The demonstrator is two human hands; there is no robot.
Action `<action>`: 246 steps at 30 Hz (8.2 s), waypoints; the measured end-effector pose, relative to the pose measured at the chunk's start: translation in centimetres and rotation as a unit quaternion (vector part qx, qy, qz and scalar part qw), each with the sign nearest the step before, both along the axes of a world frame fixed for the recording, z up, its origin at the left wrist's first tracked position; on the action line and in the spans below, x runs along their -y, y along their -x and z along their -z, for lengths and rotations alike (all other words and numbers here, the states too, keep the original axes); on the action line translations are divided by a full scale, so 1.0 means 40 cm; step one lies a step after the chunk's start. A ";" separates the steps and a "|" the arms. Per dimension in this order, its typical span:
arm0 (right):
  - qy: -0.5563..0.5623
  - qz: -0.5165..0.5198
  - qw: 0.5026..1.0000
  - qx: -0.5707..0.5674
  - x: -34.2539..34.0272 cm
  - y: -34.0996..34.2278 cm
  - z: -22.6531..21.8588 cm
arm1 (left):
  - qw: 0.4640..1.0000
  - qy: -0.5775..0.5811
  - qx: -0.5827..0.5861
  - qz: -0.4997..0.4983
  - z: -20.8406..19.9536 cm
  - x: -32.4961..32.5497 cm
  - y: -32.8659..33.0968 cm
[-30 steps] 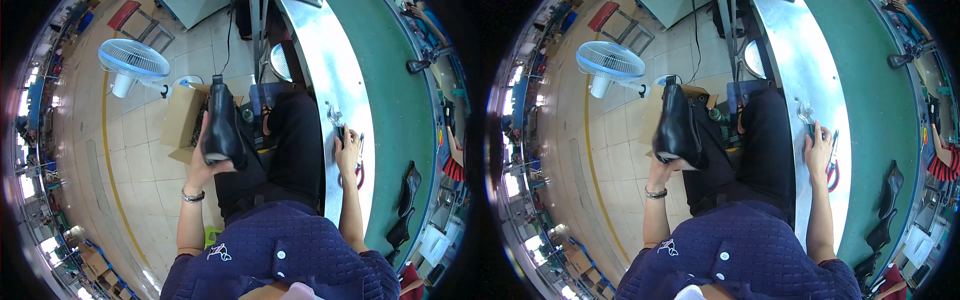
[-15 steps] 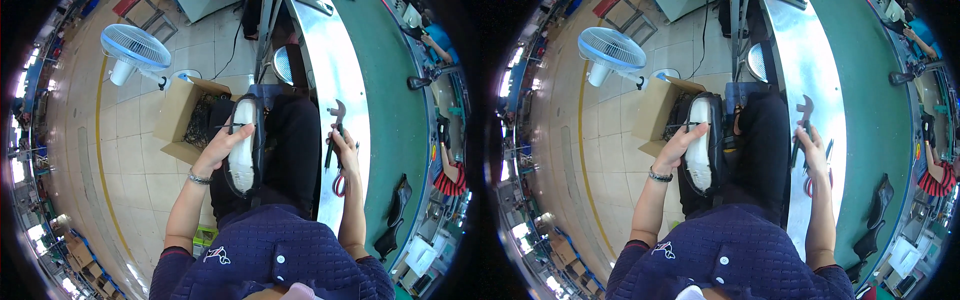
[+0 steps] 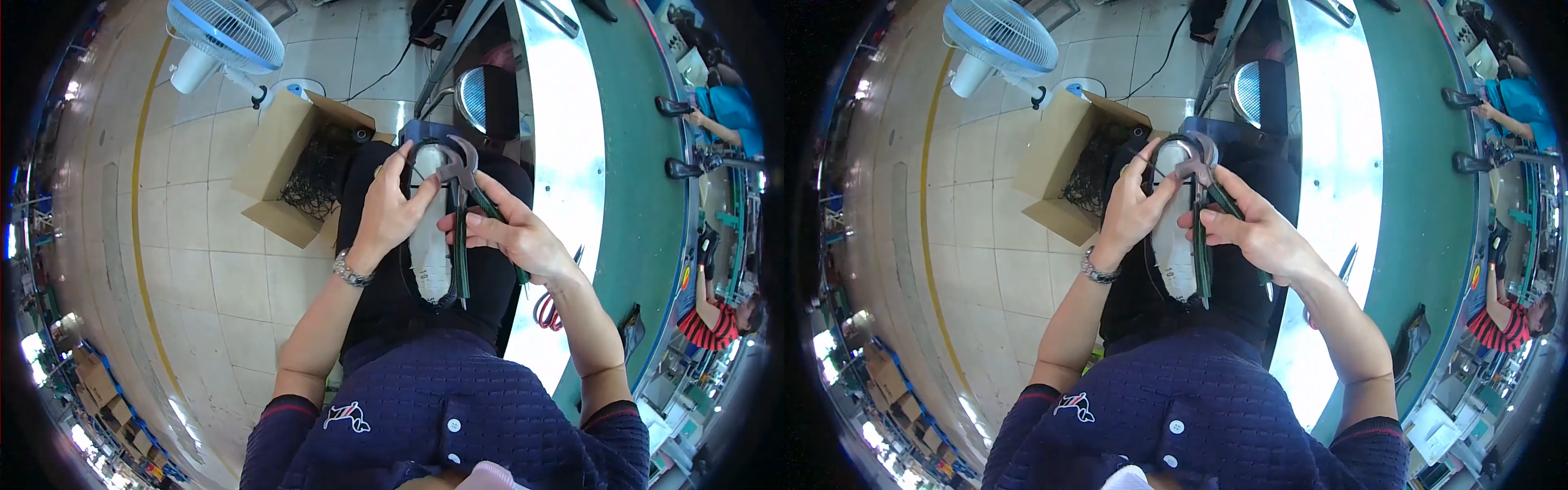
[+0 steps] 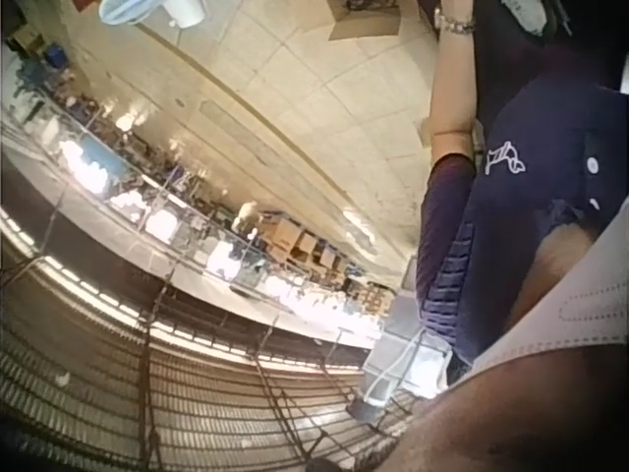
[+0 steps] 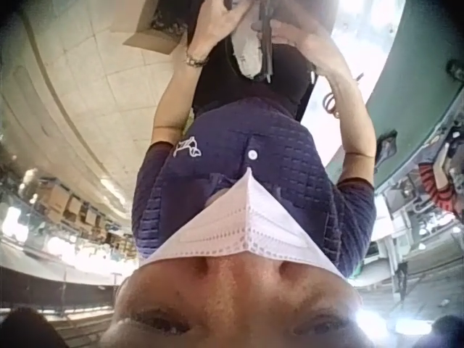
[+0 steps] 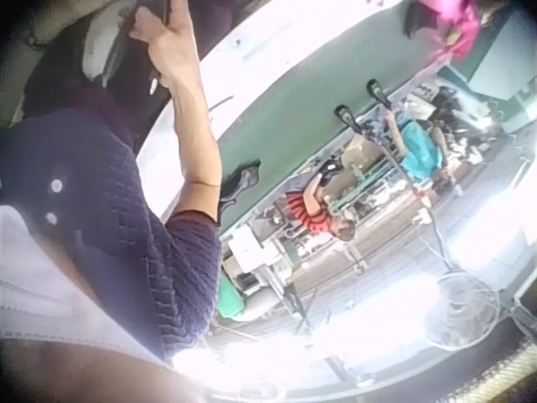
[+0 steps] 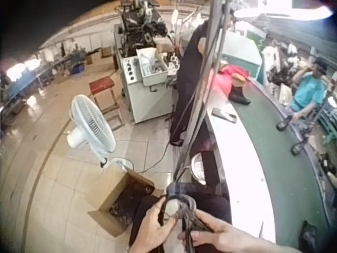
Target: The recorder is assembling and inspecting footwear components using hand tools at a factory workstation.
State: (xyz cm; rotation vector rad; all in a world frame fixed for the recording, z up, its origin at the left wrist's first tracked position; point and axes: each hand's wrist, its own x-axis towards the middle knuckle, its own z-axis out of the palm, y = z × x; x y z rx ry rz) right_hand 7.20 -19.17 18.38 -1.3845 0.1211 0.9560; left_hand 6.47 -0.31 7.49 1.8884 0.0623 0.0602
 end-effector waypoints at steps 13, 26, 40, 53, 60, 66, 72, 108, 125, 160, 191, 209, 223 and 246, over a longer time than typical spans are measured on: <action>0.052 0.003 0.996 -0.072 -0.032 -0.020 -0.019 | 0.991 -0.068 0.024 -0.113 -0.029 0.024 -0.024; 0.230 -0.136 0.952 0.152 -0.035 -0.029 -0.001 | 0.988 -0.094 0.068 -0.104 -0.018 0.031 -0.030; 0.296 -0.252 0.898 0.209 -0.013 -0.071 -0.039 | 0.995 0.024 0.092 -0.011 -0.014 -0.035 -0.026; 0.385 -0.277 0.784 0.400 0.001 -0.031 0.009 | 0.981 -0.044 0.180 0.065 0.001 -0.061 -0.031; 0.395 -0.323 0.782 0.360 -0.018 -0.070 -0.050 | 0.972 -0.116 0.193 0.062 0.012 -0.067 -0.030; 0.381 -0.069 0.761 0.521 -0.101 -0.068 -0.058 | 0.962 -0.153 0.214 0.075 0.001 -0.059 -0.024; 0.431 -0.243 0.694 0.523 -0.073 -0.065 -0.040 | 0.957 -0.174 0.216 0.081 0.003 -0.066 -0.024; 0.611 0.200 0.700 0.309 0.422 0.326 0.356 | 0.983 -0.036 0.128 0.128 -0.045 -0.076 -0.056; 0.074 0.208 0.975 0.031 0.216 0.338 0.056 | 0.984 0.176 0.008 -0.003 -0.021 -0.027 0.089; 0.270 0.230 0.930 0.102 0.176 0.332 0.112 | 0.899 -0.290 0.261 -0.201 -0.183 -0.256 0.031; 0.267 0.338 0.895 0.116 0.437 0.080 0.295 | 0.873 -0.343 0.248 0.240 -0.046 0.179 -0.257; 0.266 -0.182 0.941 0.102 0.210 -0.128 -0.040 | 0.912 -0.352 0.130 0.169 -0.070 0.215 -0.081; 0.498 -0.227 0.705 0.451 0.238 -0.038 -0.011 | 0.866 -0.365 0.312 0.142 -0.005 0.191 -0.071; 0.403 0.043 0.798 0.446 0.182 -0.089 0.064 | 0.850 -0.393 0.320 0.142 -0.006 0.207 -0.072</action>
